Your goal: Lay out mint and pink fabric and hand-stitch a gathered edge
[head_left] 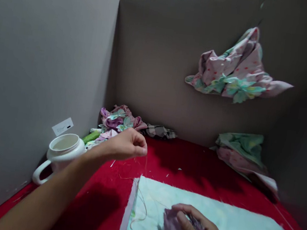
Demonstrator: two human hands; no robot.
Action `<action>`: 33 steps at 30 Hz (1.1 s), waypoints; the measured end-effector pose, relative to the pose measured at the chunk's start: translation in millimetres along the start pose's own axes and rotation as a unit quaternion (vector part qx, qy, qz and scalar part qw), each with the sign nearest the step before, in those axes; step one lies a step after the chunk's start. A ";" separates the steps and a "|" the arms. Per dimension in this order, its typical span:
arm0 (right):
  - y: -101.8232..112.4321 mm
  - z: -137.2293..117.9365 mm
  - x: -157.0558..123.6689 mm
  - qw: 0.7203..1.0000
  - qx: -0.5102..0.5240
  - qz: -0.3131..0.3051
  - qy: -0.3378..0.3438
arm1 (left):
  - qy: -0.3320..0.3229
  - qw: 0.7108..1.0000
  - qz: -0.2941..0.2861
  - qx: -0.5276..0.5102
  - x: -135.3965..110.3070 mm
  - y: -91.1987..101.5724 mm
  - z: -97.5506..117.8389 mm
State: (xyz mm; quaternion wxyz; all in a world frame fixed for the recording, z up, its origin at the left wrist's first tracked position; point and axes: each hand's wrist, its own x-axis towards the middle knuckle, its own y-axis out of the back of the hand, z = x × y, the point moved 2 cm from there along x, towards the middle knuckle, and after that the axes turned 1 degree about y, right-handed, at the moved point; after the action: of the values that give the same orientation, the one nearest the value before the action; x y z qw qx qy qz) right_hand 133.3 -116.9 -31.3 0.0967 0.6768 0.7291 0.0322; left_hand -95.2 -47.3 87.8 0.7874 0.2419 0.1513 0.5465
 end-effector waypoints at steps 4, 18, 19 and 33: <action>5.2 -18.5 -3.2 0.998 -0.002 0.002 0.059 | 0.010 0.996 -0.086 0.010 -9.2 -42.9 12.6; 8.1 -9.9 3.5 0.991 0.125 -0.055 0.006 | 0.012 0.987 -0.143 -0.075 1.7 -92.4 7.9; 11.8 -5.5 6.6 0.991 0.124 -0.050 0.010 | 0.021 0.986 -0.141 -0.084 4.2 -82.5 6.4; 31.1 28.4 28.7 0.990 0.134 0.010 -0.035 | 0.068 0.975 0.005 -0.213 9.3 43.1 -39.2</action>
State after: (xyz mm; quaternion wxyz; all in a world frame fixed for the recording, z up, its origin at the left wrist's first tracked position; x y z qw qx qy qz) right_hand 167.1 -88.2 -56.4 0.0298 0.6916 0.7162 -0.0885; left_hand -145.6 -17.8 78.8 0.8061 0.0316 0.0831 0.5850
